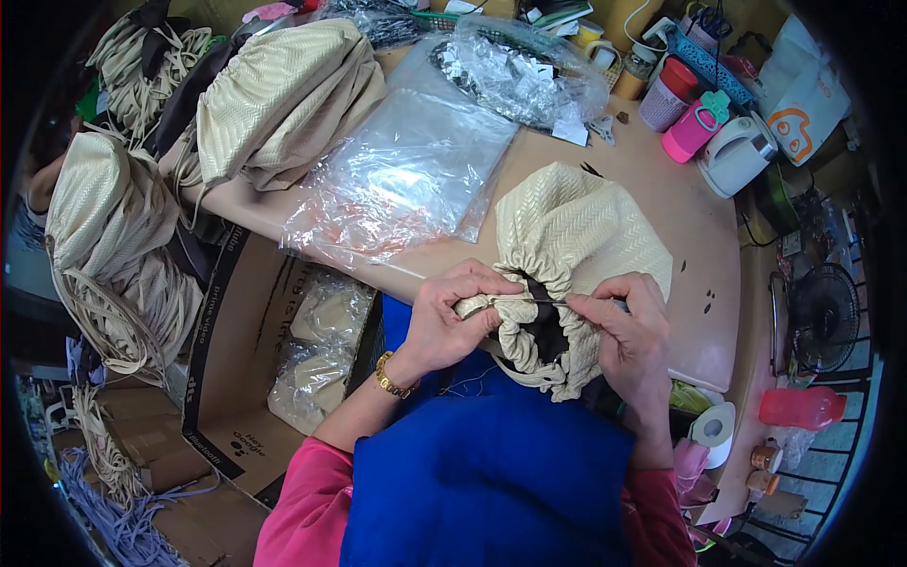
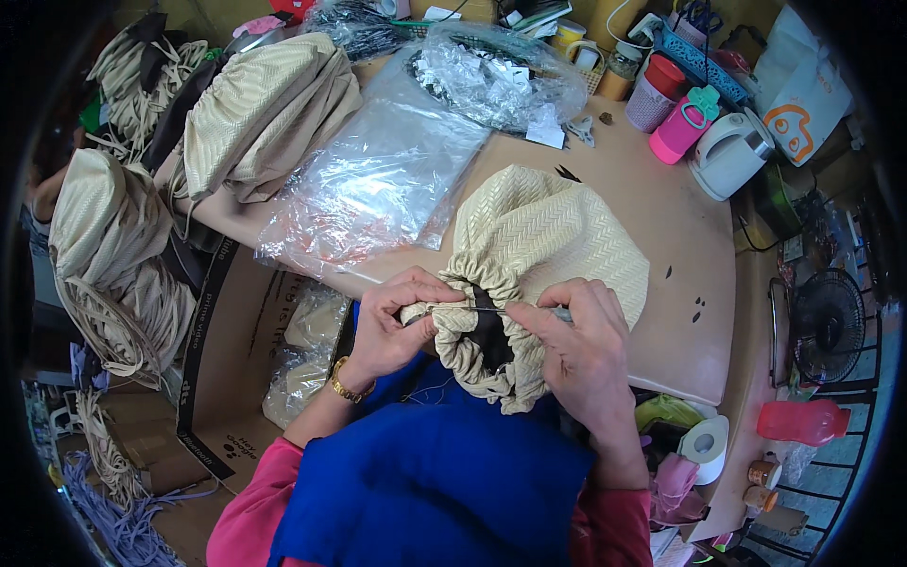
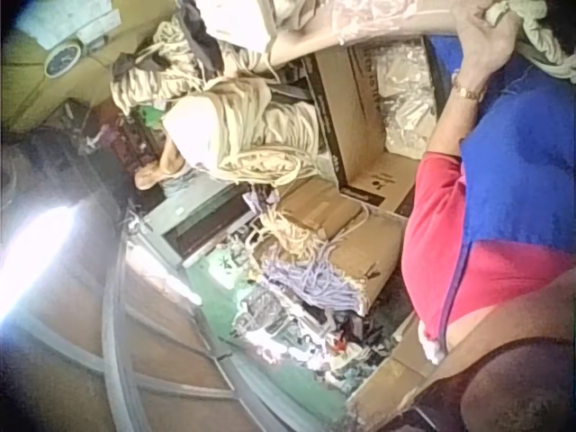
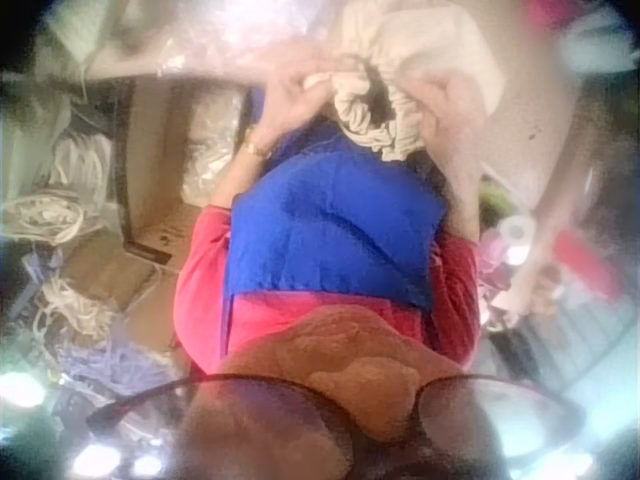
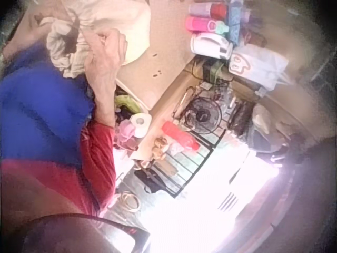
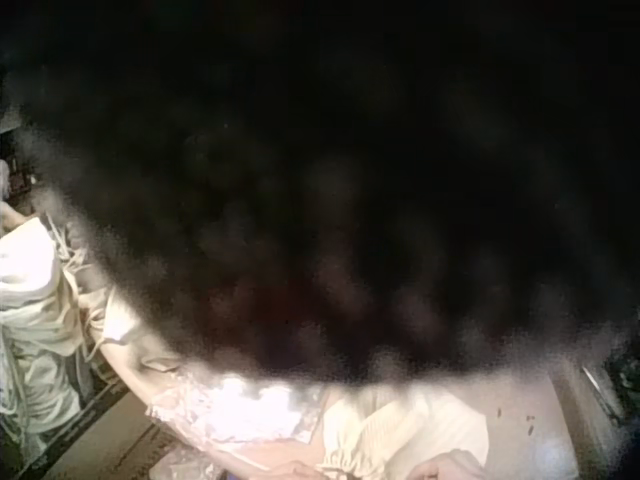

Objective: The person is sewing a drawstring onto a beige textured bag by hand using a needle and thread, pulling the thread through the fabric and using small snips to trim the excess.

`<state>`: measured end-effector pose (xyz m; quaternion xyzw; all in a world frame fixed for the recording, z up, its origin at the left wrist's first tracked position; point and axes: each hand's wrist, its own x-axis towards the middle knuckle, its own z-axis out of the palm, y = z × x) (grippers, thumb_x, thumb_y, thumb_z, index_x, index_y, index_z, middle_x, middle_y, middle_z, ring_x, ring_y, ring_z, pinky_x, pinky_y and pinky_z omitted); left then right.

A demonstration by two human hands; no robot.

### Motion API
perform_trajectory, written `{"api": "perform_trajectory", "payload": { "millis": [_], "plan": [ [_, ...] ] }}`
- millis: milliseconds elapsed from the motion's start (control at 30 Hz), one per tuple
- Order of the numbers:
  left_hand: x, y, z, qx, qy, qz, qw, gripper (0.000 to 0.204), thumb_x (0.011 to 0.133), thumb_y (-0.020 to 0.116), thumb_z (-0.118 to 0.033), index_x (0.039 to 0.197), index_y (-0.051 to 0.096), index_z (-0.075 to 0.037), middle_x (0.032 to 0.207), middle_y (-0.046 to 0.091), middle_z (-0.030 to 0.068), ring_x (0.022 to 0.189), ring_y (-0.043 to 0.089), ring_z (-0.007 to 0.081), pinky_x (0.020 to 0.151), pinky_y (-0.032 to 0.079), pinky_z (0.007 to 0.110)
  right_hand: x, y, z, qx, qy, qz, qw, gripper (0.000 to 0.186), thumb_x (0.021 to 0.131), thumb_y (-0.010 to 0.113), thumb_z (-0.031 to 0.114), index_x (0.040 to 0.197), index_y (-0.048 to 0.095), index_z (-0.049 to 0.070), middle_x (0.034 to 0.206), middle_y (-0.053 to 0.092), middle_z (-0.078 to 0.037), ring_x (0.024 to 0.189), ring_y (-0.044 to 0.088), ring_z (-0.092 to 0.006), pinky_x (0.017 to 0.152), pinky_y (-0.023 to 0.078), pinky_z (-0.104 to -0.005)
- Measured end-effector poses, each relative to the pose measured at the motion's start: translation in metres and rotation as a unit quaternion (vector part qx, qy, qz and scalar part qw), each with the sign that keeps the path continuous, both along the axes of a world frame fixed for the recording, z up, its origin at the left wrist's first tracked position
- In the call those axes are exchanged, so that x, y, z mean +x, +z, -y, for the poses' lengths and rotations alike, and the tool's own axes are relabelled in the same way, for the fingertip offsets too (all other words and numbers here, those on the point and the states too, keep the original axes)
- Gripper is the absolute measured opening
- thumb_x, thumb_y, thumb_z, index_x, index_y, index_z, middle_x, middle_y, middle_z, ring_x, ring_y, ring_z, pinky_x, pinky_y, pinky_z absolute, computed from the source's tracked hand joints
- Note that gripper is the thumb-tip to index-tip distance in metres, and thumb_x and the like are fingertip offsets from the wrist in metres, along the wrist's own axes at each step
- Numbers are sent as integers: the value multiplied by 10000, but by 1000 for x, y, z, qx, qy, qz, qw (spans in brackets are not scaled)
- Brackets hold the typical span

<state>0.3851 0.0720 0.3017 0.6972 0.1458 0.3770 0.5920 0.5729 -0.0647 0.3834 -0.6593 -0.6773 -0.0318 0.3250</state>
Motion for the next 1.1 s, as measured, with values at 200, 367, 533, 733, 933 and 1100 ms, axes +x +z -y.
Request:
{"api": "perform_trajectory", "payload": {
  "millis": [200, 367, 533, 733, 933, 1100],
  "plan": [
    [0, 0, 0, -1, 4, -16, 1000, 304, 868, 718, -247, 1046, 741, -2, 982, 691, 108, 915, 638, 177, 836, 483, 294, -17, 7, 2, -13, -19, 55, 998, 442, 635, 608, -80, 1014, 741, 105, 894, 540, -106, 800, 563, -277, 702, 460, -382],
    [-1, -5, 0, -21, -6, -10, 1000, 314, 871, 712, -245, 1055, 732, 8, 990, 691, 108, 925, 633, 177, 847, 479, 298, -7, -3, -4, -43, 15, -9, 999, 432, 655, 611, -69, 1038, 726, 95, 846, 521, -104, 782, 570, -289, 670, 471, -397],
    [-1, -7, -2, -27, -18, -12, 999, 337, 874, 719, -265, 1059, 725, 16, 1005, 693, 112, 951, 627, 179, 866, 470, 301, -5, 11, -11, -70, 38, 38, 996, 298, 731, 635, -112, 988, 698, 25, 770, 532, -108, 695, 580, -269, 619, 471, -341],
    [1, -7, -3, -33, -15, 3, 999, 394, 872, 733, -317, 1076, 719, 21, 1000, 690, 110, 945, 625, 180, 863, 467, 303, -6, 7, -12, -69, 28, -173, 982, 145, 813, 616, -72, 931, 652, 4, 818, 572, -125, 771, 611, -295, 681, 483, -370],
    [2, -4, -1, -30, -15, -3, 999, 388, 869, 735, -308, 1073, 721, 23, 991, 695, 109, 943, 626, 178, 860, 468, 297, 9, -10, -16, -70, 28, -152, 986, 145, 836, 573, -79, 935, 652, -8, 834, 592, -124, 758, 604, -279, 692, 473, -333],
    [1, -2, -2, -17, -15, -8, 1000, 338, 864, 732, -257, 1066, 728, 13, 992, 694, 101, 939, 627, 174, 859, 468, 292, 21, -23, -16, -129, 71, -425, 893, 206, 860, 527, -93, 979, 669, -3, 848, 604, -84, 747, 571, -171, 682, 453, -267]
  ]
}}
